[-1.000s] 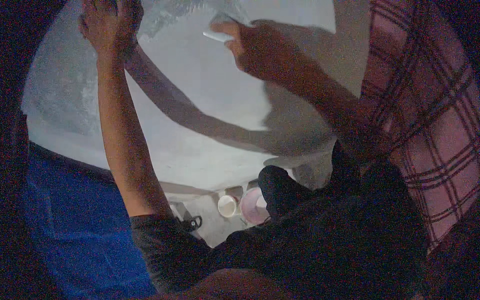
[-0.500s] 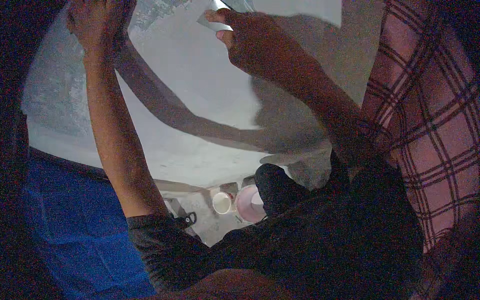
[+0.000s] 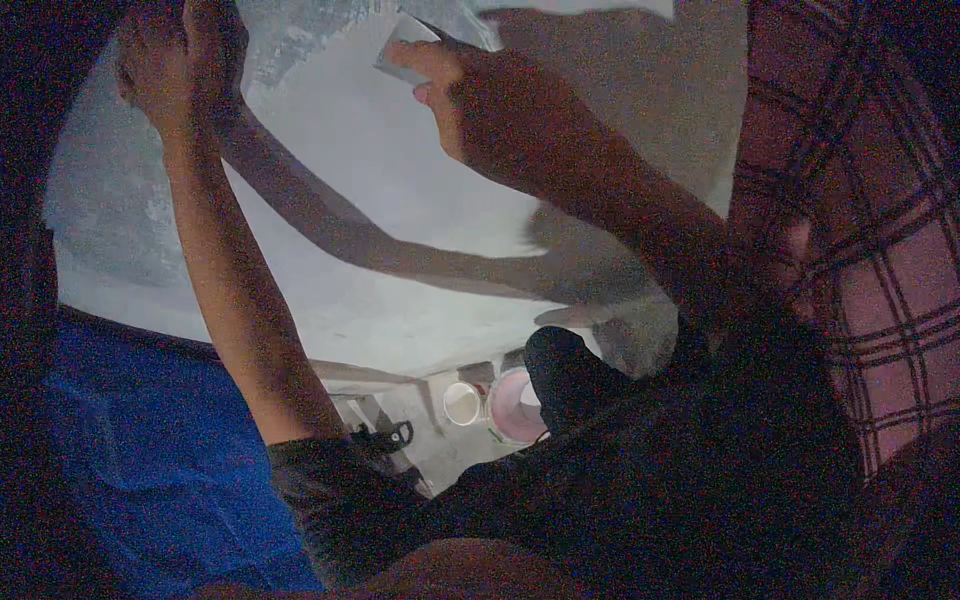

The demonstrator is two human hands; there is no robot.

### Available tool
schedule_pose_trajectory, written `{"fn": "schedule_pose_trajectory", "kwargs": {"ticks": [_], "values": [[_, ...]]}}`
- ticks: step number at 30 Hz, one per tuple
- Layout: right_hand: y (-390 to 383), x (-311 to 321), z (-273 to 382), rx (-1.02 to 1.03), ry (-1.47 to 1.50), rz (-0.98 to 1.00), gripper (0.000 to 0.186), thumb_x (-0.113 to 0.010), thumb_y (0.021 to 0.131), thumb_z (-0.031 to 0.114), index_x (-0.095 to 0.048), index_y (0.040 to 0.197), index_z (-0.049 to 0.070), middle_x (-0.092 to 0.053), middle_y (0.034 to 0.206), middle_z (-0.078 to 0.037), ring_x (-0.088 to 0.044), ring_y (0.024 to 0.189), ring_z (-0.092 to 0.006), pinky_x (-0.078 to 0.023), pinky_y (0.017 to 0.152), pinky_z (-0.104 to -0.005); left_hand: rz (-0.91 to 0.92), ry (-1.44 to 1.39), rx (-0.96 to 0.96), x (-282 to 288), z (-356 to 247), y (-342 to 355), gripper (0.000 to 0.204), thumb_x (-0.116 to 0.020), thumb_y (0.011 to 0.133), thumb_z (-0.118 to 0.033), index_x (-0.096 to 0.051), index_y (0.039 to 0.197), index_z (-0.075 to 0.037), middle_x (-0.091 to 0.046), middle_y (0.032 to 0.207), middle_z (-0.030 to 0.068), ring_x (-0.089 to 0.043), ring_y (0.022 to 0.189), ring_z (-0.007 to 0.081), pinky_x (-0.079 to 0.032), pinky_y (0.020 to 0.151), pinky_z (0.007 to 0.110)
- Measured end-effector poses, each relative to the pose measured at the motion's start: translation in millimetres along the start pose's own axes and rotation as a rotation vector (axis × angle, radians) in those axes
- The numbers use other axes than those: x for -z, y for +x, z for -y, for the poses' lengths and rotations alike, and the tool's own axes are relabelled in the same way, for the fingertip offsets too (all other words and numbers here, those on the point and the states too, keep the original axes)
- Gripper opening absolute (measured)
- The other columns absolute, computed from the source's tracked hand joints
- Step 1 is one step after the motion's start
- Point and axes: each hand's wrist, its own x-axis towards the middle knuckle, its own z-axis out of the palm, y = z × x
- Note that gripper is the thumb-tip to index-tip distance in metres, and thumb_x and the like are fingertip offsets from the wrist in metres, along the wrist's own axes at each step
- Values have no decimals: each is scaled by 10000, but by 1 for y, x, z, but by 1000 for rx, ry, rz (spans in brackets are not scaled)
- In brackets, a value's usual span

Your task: Sanding and smoothing a patched area on a curved wall surface using sandpaper and a putty knife.

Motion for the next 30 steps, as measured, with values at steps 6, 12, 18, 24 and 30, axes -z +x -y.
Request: {"fn": "schedule_pose_trajectory", "kwargs": {"ticks": [6,12,18,24,30], "values": [[1,-3,4,33,-8,-14,391,-607,1007,140,-587,1397,143,-736,1021,-185,-674,599,-271,-535,572,-389,-45,24,2,2,3,-2,667,-412,1053,-498,-355,1574,-85,-360,1616,188,-312,1499,363,-196,1234,509],[4,-1,11,11,47,55,395,-601,1008,141,-577,1402,124,-716,1139,-207,-730,753,-320,-576,703,-397,84,270,-130,9,18,-3,637,-426,1058,-475,-408,1541,-61,-434,1557,220,-361,1454,404,-232,1214,503],[-4,2,20,-36,49,56,400,-596,1010,143,-571,1409,126,-702,1156,-226,-736,841,-365,-583,754,-420,-51,153,-77,9,14,-4,627,-431,1063,-455,-442,1513,-19,-443,1544,240,-378,1440,422,-250,1208,508],[-10,8,29,-119,63,65,414,-593,1006,155,-552,1417,177,-698,1134,-236,-719,896,-411,-576,772,-476,-35,-19,116,7,26,-7,651,-422,1064,-465,-428,1518,1,-399,1578,240,-310,1495,398,-197,1242,490],[-11,4,24,-152,8,103,434,-598,1001,164,-521,1426,208,-704,1101,-225,-709,854,-427,-564,732,-482,-97,25,-33,11,14,-5,676,-475,1047,-480,-439,1503,18,-438,1538,267,-402,1433,439,-317,1190,520]]}}
